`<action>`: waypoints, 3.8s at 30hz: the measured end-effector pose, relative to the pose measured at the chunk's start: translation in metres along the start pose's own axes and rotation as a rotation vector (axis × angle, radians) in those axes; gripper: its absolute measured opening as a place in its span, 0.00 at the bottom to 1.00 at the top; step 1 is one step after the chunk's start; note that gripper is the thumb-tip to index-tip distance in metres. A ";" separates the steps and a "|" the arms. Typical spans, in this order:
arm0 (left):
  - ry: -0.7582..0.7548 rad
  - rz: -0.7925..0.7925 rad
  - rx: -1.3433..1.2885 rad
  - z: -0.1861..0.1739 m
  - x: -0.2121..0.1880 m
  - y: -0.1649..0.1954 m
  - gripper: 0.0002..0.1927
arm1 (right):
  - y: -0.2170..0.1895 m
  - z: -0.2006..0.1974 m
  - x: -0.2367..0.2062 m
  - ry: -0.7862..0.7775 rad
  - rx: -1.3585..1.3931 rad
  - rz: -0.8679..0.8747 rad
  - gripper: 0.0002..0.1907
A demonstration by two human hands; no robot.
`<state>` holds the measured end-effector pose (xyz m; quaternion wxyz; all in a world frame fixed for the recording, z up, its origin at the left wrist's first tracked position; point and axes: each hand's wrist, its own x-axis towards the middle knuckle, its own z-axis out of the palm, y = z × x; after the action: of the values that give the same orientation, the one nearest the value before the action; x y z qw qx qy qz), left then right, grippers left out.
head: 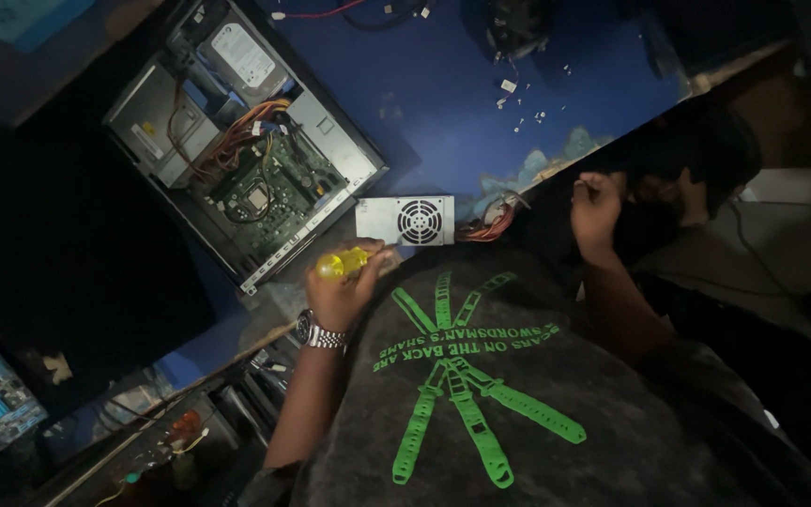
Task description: The person uses a yellow screwdriver to remove screws from the side of a computer case and then from a power supply unit. They manipulate internal cables and components within the open case.
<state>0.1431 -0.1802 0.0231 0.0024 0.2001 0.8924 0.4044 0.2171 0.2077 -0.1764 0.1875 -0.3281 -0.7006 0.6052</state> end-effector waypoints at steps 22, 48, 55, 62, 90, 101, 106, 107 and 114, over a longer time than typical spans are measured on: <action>-0.125 0.148 0.107 -0.006 -0.003 -0.039 0.15 | -0.304 0.140 -0.155 -1.063 0.159 -0.511 0.17; -0.378 0.311 0.390 0.018 -0.032 -0.179 0.19 | -0.245 0.223 -0.224 -0.728 0.562 -0.378 0.25; -0.353 0.351 0.347 0.012 -0.038 -0.187 0.22 | -0.269 0.229 -0.209 -1.169 0.527 -0.265 0.29; -0.319 0.374 0.354 0.001 -0.033 -0.179 0.22 | -0.314 0.236 -0.177 -1.658 0.353 -0.349 0.25; -0.385 0.402 -0.271 -0.043 -0.015 -0.121 0.05 | -0.304 0.213 -0.197 -1.249 0.429 -0.401 0.26; -0.386 0.376 -0.319 -0.056 -0.015 -0.113 0.13 | -0.298 0.232 -0.265 -0.341 0.210 -0.705 0.14; -0.375 0.393 -0.308 -0.064 -0.015 -0.105 0.12 | -0.280 0.234 -0.270 -0.389 0.233 -0.763 0.10; -0.382 0.384 -0.308 -0.065 -0.014 -0.104 0.10 | -0.279 0.232 -0.261 -0.431 0.282 -0.771 0.10; -0.328 0.425 -0.341 -0.069 -0.018 -0.101 0.09 | -0.307 0.225 -0.185 -1.341 0.494 -0.371 0.25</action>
<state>0.1123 -0.2964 -0.0063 0.0955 0.4412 0.7376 0.5021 0.1294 -0.0982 0.1019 -0.1133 0.2879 -0.5519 0.7744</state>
